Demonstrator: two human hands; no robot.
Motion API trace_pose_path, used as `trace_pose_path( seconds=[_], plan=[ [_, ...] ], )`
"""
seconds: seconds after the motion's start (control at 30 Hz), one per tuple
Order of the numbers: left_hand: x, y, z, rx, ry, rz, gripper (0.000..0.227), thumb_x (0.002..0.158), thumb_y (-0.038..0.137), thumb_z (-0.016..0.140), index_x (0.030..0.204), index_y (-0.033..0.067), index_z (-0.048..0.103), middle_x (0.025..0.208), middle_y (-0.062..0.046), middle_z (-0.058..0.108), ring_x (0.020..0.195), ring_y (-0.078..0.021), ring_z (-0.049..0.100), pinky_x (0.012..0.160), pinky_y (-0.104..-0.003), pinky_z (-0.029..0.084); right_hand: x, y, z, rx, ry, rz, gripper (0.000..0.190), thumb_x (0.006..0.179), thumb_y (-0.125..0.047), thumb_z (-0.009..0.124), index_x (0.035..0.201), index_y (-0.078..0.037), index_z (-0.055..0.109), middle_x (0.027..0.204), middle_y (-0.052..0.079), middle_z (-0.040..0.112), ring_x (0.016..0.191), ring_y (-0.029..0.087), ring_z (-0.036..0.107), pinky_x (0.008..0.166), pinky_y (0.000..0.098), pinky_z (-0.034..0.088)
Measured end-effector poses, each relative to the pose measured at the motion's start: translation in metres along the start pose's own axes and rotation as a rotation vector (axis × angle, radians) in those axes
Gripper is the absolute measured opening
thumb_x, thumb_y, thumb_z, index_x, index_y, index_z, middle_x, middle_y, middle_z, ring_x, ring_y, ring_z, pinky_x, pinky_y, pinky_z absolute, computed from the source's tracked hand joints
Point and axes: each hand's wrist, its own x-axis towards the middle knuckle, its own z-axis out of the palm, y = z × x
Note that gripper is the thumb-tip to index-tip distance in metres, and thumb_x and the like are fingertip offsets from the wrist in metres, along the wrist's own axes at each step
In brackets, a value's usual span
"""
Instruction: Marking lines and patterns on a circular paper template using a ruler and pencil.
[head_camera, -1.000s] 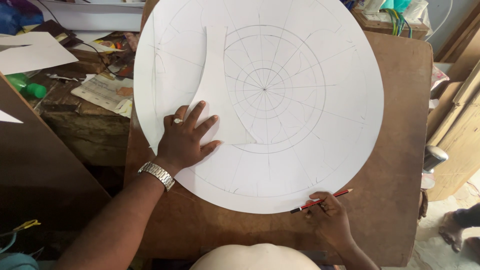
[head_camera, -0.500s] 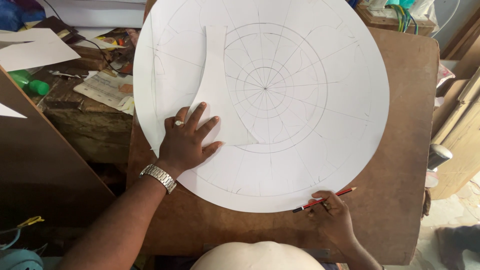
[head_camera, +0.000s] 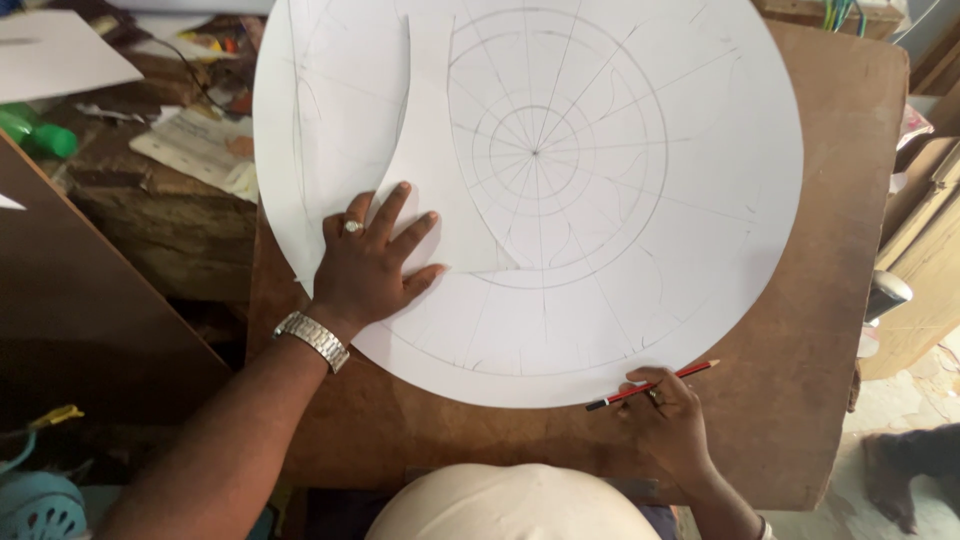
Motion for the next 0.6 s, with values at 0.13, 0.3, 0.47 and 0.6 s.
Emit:
trace_pose_path(
  seconds=[0.13, 0.3, 0.47, 0.6],
  plan=[
    [-0.005, -0.003, 0.009, 0.018, -0.002, 0.025, 0.065, 0.09, 0.065, 0.067, 0.143, 0.0278, 0.058, 0.159, -0.013, 0.042, 0.131, -0.0398, 0.044, 0.094, -0.055, 0.04, -0.003, 0.002, 0.001, 0.013, 0.0, -0.064, 0.017, 0.093, 0.006, 0.058, 0.109, 0.001, 0.063, 0.083, 0.009, 0.073, 0.071, 0.011, 0.07, 0.058, 0.0255, 0.056],
    [-0.006, -0.007, 0.019, 0.003, -0.039, 0.039, 0.068, 0.094, 0.066, 0.069, 0.147, 0.0271, 0.057, 0.162, -0.015, 0.04, 0.135, -0.0413, 0.042, 0.093, -0.055, 0.04, 0.002, -0.017, -0.003, 0.039, 0.031, 0.011, 0.014, 0.096, 0.008, 0.058, 0.108, 0.002, 0.061, 0.084, 0.01, 0.072, 0.071, 0.012, 0.068, 0.059, 0.0256, 0.056],
    [-0.004, 0.002, 0.029, 0.065, -0.019, 0.058, 0.064, 0.102, 0.067, 0.073, 0.147, 0.0231, 0.059, 0.16, -0.016, 0.037, 0.14, -0.0414, 0.037, 0.098, -0.055, 0.037, 0.018, -0.021, -0.013, 0.112, 0.065, -0.08, 0.014, 0.098, 0.009, 0.059, 0.109, 0.002, 0.061, 0.094, 0.009, 0.07, 0.077, 0.013, 0.069, 0.067, 0.0271, 0.059],
    [0.001, 0.014, 0.035, 0.014, -0.001, 0.045, 0.056, 0.102, 0.054, 0.073, 0.143, 0.0203, 0.058, 0.163, -0.017, 0.034, 0.14, -0.0406, 0.032, 0.103, -0.056, 0.035, 0.02, -0.021, -0.013, 0.097, 0.066, -0.09, 0.012, 0.099, 0.009, 0.06, 0.109, 0.002, 0.062, 0.094, 0.009, 0.07, 0.081, 0.013, 0.069, 0.071, 0.0272, 0.059]
  ],
)
